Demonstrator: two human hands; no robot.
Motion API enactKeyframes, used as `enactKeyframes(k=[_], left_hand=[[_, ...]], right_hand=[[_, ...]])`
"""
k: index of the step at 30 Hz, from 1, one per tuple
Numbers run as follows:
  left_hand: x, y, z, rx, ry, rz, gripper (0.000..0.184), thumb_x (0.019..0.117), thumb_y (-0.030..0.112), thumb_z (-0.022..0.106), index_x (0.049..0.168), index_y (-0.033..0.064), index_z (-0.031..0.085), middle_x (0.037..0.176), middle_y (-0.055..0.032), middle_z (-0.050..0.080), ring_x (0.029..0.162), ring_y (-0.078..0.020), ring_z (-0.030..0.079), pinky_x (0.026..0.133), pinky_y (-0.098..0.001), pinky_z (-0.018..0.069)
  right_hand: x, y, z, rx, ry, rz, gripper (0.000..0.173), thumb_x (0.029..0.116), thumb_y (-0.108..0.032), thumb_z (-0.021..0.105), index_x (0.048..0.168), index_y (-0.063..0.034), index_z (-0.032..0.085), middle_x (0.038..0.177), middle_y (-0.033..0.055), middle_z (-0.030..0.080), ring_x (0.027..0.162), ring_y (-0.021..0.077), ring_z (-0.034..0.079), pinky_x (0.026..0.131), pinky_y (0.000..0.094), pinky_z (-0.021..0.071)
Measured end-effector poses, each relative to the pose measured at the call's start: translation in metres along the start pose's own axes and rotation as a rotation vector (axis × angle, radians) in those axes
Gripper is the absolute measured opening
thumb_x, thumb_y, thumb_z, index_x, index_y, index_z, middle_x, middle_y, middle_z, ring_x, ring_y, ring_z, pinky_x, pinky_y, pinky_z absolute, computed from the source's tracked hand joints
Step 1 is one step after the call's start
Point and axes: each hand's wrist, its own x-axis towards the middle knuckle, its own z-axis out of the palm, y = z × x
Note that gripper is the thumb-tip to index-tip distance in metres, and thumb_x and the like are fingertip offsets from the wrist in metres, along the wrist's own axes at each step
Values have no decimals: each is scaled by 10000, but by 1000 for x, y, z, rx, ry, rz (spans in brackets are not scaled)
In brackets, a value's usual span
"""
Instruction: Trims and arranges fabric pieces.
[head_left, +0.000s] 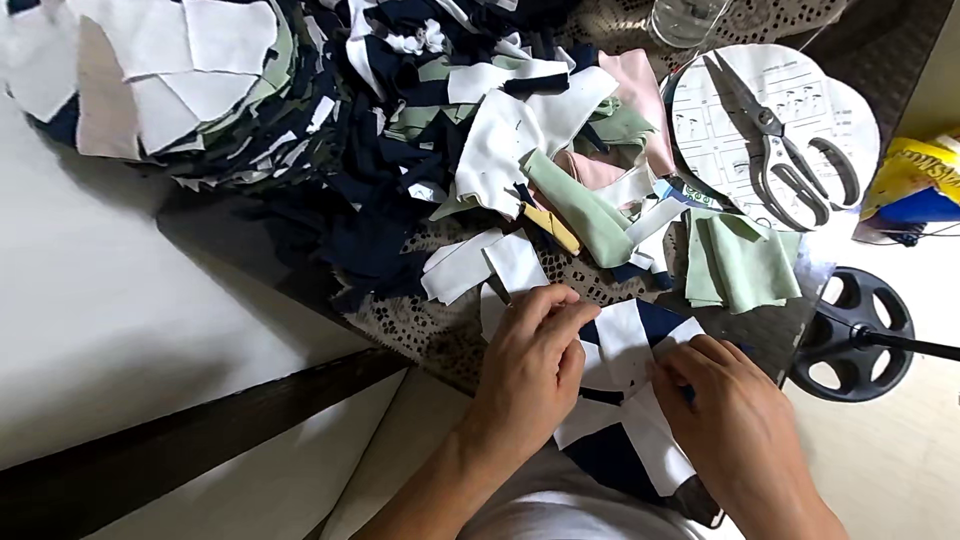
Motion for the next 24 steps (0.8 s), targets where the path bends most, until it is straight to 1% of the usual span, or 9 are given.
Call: enactKeyframes(k=[4,7,10,12,15,18,21,23,24], left_hand=[[0,-1,3,64,-8,47,322,910,82,529,1073,135,802,1090,-118,710,945,-229,672,822,-358,538],[-2,-2,4,77,-1,60,319,912,86,529,1069,135,802,1092,-121,710,953,-237,665,829,-361,529],[-4,-3,4,76,4,70,318,914,95,536,1084,139,801,1104,-125,708,966,-245,659,831,-364,522],[-5,-3,4,81,7,73,318,916,92,541,1090,146,802,1109,-125,706,967,-247,654,829,-364,519],[-5,-3,5,86,3,82,312,922,93,546,1094,142,801,1120,-128,706,972,-257,660,839,-380,526],[-4,-4,3,75,-11,70,324,913,95,539,1096,139,803,1127,-123,703,970,-243,653,838,-374,520],[-3,0,-3,35,-28,54,325,942,114,523,1138,125,783,1184,-114,692,1020,-216,658,868,-353,536],[-3,8,-3,30,-23,129,313,983,148,515,1168,101,763,1235,-130,695,1122,-270,652,923,-409,529],[-5,14,0,36,-46,185,326,1020,202,502,1210,101,747,1295,-134,682,1236,-312,619,1008,-465,501]], right_hand=[[0,0,0,-7,-2,3,233,913,-223,590,764,-95,717,724,52,628,721,245,651,594,397,492],[0,-1,0,-23,16,10,198,901,-215,611,786,-87,708,726,57,626,711,249,650,587,397,494],[-2,-5,-3,1,65,-13,148,886,-215,632,858,-81,690,735,58,629,681,237,639,578,385,487],[-3,-9,-4,56,77,-63,169,910,-239,633,886,-85,698,743,51,640,678,226,636,589,375,491],[-3,-14,8,50,89,-133,180,925,-239,623,854,-97,708,729,55,641,672,236,644,570,373,489],[-3,-13,15,26,83,-129,181,919,-237,632,837,-99,717,737,65,648,688,254,659,567,383,493],[-10,-1,-5,146,101,-52,210,953,-261,622,901,-93,738,781,61,663,720,229,654,618,407,519],[-18,17,-22,195,176,15,234,983,-262,599,927,-84,742,811,53,674,735,159,641,636,332,523],[-23,26,-28,211,225,44,242,990,-249,593,927,-66,738,811,55,668,728,115,619,631,270,501]])
